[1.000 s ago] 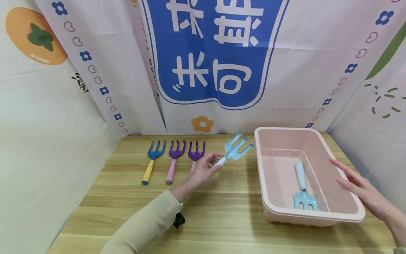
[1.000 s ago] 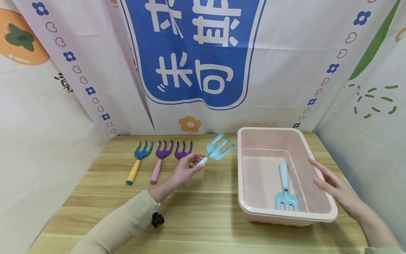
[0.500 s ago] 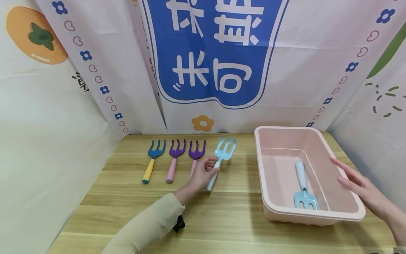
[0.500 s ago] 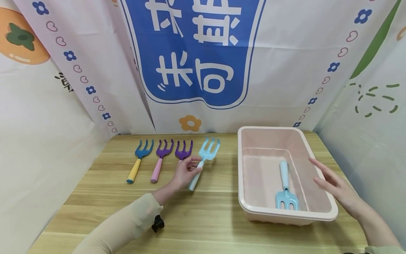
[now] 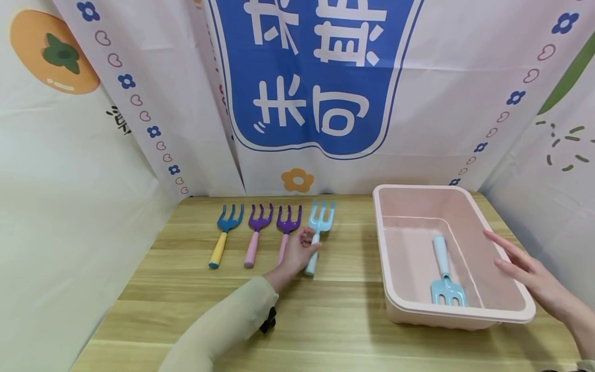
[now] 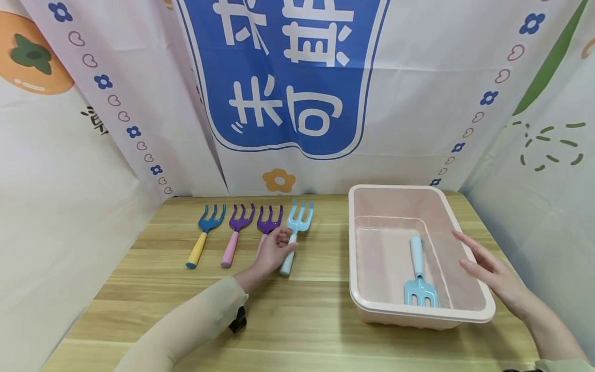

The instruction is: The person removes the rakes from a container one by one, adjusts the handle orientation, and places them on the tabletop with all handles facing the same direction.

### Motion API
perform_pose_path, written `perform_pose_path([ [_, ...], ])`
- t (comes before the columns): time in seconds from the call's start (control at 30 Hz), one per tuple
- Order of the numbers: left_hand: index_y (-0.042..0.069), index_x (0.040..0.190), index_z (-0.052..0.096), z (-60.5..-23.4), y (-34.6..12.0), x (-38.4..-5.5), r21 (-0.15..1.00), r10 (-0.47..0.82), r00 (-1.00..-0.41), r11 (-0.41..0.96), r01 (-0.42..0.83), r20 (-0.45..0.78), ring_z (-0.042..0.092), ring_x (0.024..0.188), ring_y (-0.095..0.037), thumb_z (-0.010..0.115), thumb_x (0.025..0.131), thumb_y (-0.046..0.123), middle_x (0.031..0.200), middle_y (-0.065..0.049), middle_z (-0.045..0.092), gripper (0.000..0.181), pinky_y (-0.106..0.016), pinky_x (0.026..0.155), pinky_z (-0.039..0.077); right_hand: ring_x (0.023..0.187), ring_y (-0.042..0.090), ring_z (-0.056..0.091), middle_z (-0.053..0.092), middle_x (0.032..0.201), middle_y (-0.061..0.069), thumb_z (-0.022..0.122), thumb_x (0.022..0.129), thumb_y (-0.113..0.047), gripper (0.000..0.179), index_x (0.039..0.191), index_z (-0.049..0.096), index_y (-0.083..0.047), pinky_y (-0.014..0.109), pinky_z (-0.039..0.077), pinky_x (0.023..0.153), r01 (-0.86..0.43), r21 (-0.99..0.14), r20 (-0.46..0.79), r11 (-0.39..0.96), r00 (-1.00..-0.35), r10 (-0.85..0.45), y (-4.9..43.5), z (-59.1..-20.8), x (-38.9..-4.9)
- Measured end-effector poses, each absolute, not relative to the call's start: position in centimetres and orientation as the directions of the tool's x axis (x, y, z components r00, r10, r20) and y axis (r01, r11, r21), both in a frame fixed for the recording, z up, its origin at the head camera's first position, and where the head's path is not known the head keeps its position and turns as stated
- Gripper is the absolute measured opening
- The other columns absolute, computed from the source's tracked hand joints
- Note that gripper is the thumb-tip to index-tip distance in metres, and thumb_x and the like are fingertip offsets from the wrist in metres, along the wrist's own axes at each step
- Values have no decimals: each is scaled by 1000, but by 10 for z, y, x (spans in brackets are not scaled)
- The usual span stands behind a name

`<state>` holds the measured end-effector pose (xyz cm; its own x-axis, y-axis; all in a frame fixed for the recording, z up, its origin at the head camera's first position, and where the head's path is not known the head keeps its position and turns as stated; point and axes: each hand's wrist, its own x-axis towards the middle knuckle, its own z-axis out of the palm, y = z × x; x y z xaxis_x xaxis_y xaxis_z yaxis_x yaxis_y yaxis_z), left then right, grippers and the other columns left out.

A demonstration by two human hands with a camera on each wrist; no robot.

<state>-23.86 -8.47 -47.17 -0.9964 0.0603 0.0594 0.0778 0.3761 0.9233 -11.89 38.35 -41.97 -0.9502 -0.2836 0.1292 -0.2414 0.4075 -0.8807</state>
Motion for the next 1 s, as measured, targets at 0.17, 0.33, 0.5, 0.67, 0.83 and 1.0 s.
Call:
perform_pose_path([
  [0.17, 1, 109, 61, -477, -81, -248, 900, 11, -998, 433, 53, 54, 63, 82, -23, 76, 82, 1, 93, -13, 66, 31, -31, 69, 54, 114, -13, 37, 23, 147, -25, 36, 104, -4, 59, 156, 18, -24, 20, 48, 77, -238, -884, 125, 403, -950, -285, 384, -420, -119],
  [0.33, 3, 107, 61, -478, -78, -254, 873, -29, -999, 489, 6, 24, 62, 78, -20, 77, 83, 8, 88, -9, 65, 29, -31, 66, 53, 114, -13, 38, 23, 147, -25, 36, 104, -4, 59, 157, 18, -23, 20, 48, 76, -237, -883, 123, 405, -950, -287, 384, -419, -118],
  [0.5, 4, 106, 60, -475, -78, -256, 835, -12, -1000, 550, 9, 19, 60, 75, -19, 77, 84, 11, 86, -8, 63, 29, -30, 64, 52, 112, -12, 40, 24, 146, -25, 35, 104, -4, 59, 157, 18, -23, 23, 50, 75, -233, -881, 119, 412, -952, -282, 384, -418, -118],
  [0.67, 3, 108, 59, -469, -77, -255, 802, 21, -1000, 597, 25, 15, 60, 75, -19, 76, 85, 11, 87, -8, 63, 29, -30, 65, 51, 113, -11, 40, 25, 146, -23, 35, 104, -4, 59, 156, 18, -23, 23, 50, 76, -243, -877, 131, 414, -950, -282, 384, -417, -118],
  [0.83, 3, 106, 60, -468, -76, -255, 736, 38, -999, 675, 47, 29, 59, 77, -19, 75, 86, 12, 88, -7, 63, 27, -31, 69, 51, 113, -11, 41, 26, 144, -24, 35, 104, -4, 58, 157, 17, -20, 23, 50, 76, -245, -880, 132, 407, -949, -286, 383, -418, -118],
  [1.0, 3, 105, 62, -466, -73, -254, 715, 36, -998, 696, 65, 55, 60, 77, -20, 76, 85, 12, 88, -8, 64, 27, -33, 71, 51, 112, -11, 41, 26, 144, -25, 35, 104, -4, 58, 157, 17, -21, 23, 50, 75, -237, -884, 125, 404, -951, -283, 383, -418, -118],
])
